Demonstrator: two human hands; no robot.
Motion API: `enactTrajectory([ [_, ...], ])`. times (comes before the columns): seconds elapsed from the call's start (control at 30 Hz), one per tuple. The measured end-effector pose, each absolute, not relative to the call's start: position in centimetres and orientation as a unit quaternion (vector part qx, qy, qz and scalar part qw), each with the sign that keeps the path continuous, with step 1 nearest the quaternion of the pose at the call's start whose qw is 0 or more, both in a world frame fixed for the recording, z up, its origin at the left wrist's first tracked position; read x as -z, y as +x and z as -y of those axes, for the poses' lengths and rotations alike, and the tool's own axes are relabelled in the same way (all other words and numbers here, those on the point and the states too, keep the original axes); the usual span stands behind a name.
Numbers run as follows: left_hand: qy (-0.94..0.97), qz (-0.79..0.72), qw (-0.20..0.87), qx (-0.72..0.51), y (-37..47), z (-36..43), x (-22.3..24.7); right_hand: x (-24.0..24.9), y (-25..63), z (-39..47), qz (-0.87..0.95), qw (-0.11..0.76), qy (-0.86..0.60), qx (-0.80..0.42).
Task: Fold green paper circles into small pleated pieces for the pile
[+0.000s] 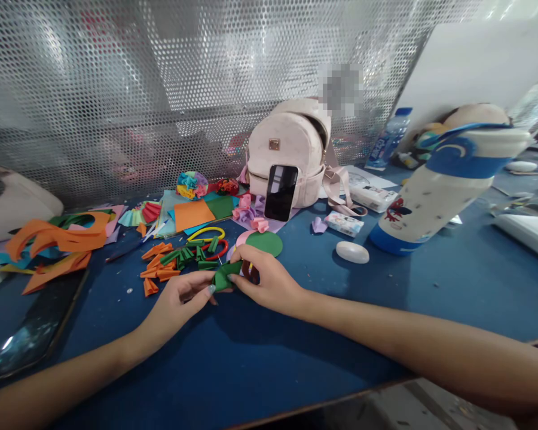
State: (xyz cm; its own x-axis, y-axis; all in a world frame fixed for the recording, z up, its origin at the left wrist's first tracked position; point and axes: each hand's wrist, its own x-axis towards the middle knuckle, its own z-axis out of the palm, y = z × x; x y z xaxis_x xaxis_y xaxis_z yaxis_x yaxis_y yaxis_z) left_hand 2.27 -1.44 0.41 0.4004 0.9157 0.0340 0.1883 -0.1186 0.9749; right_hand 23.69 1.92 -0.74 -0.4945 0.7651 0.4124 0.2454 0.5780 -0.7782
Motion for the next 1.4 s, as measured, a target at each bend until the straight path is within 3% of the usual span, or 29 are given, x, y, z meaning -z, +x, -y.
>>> enactTrajectory([
  [0.17,0.642,-0.425,0.530,-0.355,2.4,1.2,-0.1,0.8,23.5,-1.9,0.798,0.385,-0.318,-0.337],
  [0.33,0.681,-0.426,0.490,-0.339,2.5,1.3,-0.2,0.8,23.3,-1.6,0.789,0.399,-0.311,-0.349],
  [0.47,0.719,-0.411,0.456,-0.326,2.6,1.6,-0.5,0.6,23.4,-1.4,0.809,0.363,-0.296,-0.354],
  [0.8,0.598,-0.486,0.481,-0.417,2.0,0.4,-0.3,0.4,23.5,-1.5,0.807,0.336,-0.300,-0.382],
  [1.03,0.580,-0.474,0.525,-0.403,2.4,0.7,0.2,0.0,23.4,-1.2,0.790,0.364,-0.285,-0.402],
  [1.27,0.593,-0.483,0.518,-0.383,2.0,0.3,-0.5,0.1,24.0,-1.6,0.832,0.418,-0.223,-0.289],
  [1.4,0.605,-0.470,0.518,-0.380,1.9,0.3,-0.5,0.4,24.1,-2.2,0.864,0.406,-0.195,-0.223],
])
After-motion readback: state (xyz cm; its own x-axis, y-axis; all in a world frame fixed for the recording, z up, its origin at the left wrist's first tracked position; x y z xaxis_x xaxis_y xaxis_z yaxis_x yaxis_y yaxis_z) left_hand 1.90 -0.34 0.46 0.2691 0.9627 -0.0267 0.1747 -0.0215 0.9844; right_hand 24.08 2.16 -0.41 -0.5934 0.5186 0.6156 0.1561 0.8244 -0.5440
